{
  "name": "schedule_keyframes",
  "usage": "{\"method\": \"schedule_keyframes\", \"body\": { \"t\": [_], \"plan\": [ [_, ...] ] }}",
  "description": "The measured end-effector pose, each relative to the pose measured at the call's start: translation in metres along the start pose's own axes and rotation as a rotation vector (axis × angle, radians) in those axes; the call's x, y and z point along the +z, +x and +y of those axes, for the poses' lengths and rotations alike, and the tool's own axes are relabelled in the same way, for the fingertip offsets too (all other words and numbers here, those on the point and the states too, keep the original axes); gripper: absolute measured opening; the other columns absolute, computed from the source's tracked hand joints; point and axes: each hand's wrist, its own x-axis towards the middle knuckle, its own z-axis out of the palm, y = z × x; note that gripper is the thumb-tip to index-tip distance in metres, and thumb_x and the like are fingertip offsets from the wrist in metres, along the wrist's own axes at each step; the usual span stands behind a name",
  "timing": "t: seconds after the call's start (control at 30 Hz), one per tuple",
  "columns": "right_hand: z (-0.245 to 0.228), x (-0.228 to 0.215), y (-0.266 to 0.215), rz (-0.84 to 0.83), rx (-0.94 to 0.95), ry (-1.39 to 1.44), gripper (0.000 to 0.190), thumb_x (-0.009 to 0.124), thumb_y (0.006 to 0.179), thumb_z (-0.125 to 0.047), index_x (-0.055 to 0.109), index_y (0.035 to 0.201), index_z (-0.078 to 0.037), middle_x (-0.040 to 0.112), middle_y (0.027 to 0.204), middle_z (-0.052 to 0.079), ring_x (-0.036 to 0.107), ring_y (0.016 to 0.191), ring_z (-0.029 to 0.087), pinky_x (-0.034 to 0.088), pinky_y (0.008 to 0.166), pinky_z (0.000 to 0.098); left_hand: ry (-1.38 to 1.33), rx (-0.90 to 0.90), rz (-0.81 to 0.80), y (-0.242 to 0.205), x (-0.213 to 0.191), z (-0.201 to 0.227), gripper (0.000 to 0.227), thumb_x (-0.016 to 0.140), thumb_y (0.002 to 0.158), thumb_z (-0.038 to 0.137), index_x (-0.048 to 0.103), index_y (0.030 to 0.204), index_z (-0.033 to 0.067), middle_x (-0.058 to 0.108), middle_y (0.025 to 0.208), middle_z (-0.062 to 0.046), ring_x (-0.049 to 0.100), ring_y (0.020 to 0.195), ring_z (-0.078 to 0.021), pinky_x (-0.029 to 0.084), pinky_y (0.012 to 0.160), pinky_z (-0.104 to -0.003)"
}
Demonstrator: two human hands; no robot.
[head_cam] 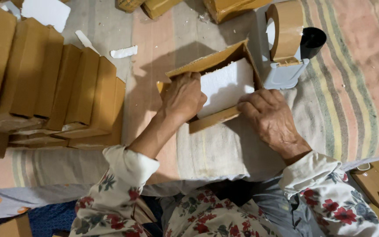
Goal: The person packs small items into cardboard boxes, places foam padding inside, and seals the boxes with packing tape using a tape dispenser. The person repeats this process for multiple boxes, stacking the finished packages on the table.
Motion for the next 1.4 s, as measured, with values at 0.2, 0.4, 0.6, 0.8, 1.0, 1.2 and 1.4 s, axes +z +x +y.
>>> {"method": "schedule_keyframes", "body": {
  "t": [0.2, 0.4, 0.6, 0.8, 1.0, 1.2, 1.4],
  "plan": [
    [-0.013, -0.003, 0.017, -0.115, -0.013, -0.046, 0.017, 0.069, 0.081, -0.011, 0.071, 0.098, -0.006, 0.068, 0.099, 0.006, 0.062, 0.096, 0.025, 0.05, 0.086, 0.0399, 0.259, 0.454, 0.529, -0.027, -0.006, 0.012, 0.046, 0.063, 0.078, 0.013, 0.069, 0.124, 0.0129, 0.063, 0.133, -0.02, 0.061, 0.116, -0.0383, 0.043, 0.1, -0.05],
    [-0.029, -0.013, 0.022, 0.033, -0.033, 0.02, 0.019, 0.071, 0.08, -0.007, 0.07, 0.098, -0.003, 0.068, 0.113, 0.011, 0.061, 0.11, 0.029, 0.053, 0.097, 0.0425, 0.156, 0.243, -0.449, 0.0, 0.007, -0.009, 0.026, 0.058, 0.105, 0.024, 0.077, 0.112, 0.0084, 0.072, 0.122, -0.007, 0.065, 0.116, -0.02, 0.038, 0.122, -0.041],
    [-0.028, -0.01, 0.017, 0.083, 0.011, 0.161, 0.018, 0.075, 0.082, -0.013, 0.068, 0.094, -0.002, 0.067, 0.109, 0.014, 0.061, 0.104, 0.031, 0.052, 0.088, 0.0426, 0.131, 0.295, -0.09, -0.011, 0.012, -0.022, 0.036, 0.069, 0.084, 0.032, 0.074, 0.116, 0.0179, 0.056, 0.138, -0.007, 0.054, 0.126, -0.0272, 0.039, 0.11, -0.048],
    [-0.038, -0.006, 0.019, 0.048, 0.015, 0.03, 0.018, 0.073, 0.085, -0.013, 0.067, 0.099, -0.003, 0.066, 0.098, 0.01, 0.063, 0.093, 0.027, 0.049, 0.081, 0.0409, -0.013, 0.247, -0.253, -0.006, -0.004, -0.031, 0.05, 0.067, 0.092, 0.046, 0.068, 0.13, 0.013, 0.05, 0.149, -0.009, 0.047, 0.139, -0.03, 0.037, 0.115, -0.042],
    [-0.039, -0.017, 0.033, 0.094, 0.019, 0.163, 0.023, 0.078, 0.087, -0.017, 0.067, 0.102, -0.005, 0.064, 0.101, 0.011, 0.06, 0.095, 0.031, 0.048, 0.084, 0.044, -0.241, 0.301, -0.267, 0.007, -0.006, -0.029, 0.053, 0.07, 0.089, 0.047, 0.068, 0.128, 0.0109, 0.053, 0.144, -0.017, 0.051, 0.131, -0.0342, 0.042, 0.106, -0.042],
    [0.027, -0.035, -0.017, 0.327, 0.205, -0.041, 0.036, 0.076, 0.083, -0.006, 0.065, 0.118, -0.003, 0.062, 0.126, 0.015, 0.06, 0.117, 0.037, 0.048, 0.099, 0.049, -0.652, 0.389, 0.367, -0.051, -0.037, -0.034, 0.034, 0.065, 0.097, 0.023, 0.071, 0.122, 0.0007, 0.074, 0.117, -0.015, 0.072, 0.106, -0.0271, 0.054, 0.092, -0.038],
    [0.231, -0.062, -0.092, 0.212, 0.515, -0.603, 0.043, 0.078, 0.092, -0.024, 0.058, 0.124, -0.003, 0.05, 0.133, 0.026, 0.045, 0.126, 0.042, 0.039, 0.107, 0.0565, -0.681, 0.281, 1.099, -0.092, 0.017, -0.037, 0.049, 0.046, 0.117, 0.037, 0.053, 0.143, -0.0037, 0.046, 0.146, -0.013, 0.055, 0.13, -0.0236, 0.051, 0.11, -0.037]
  ]
}}
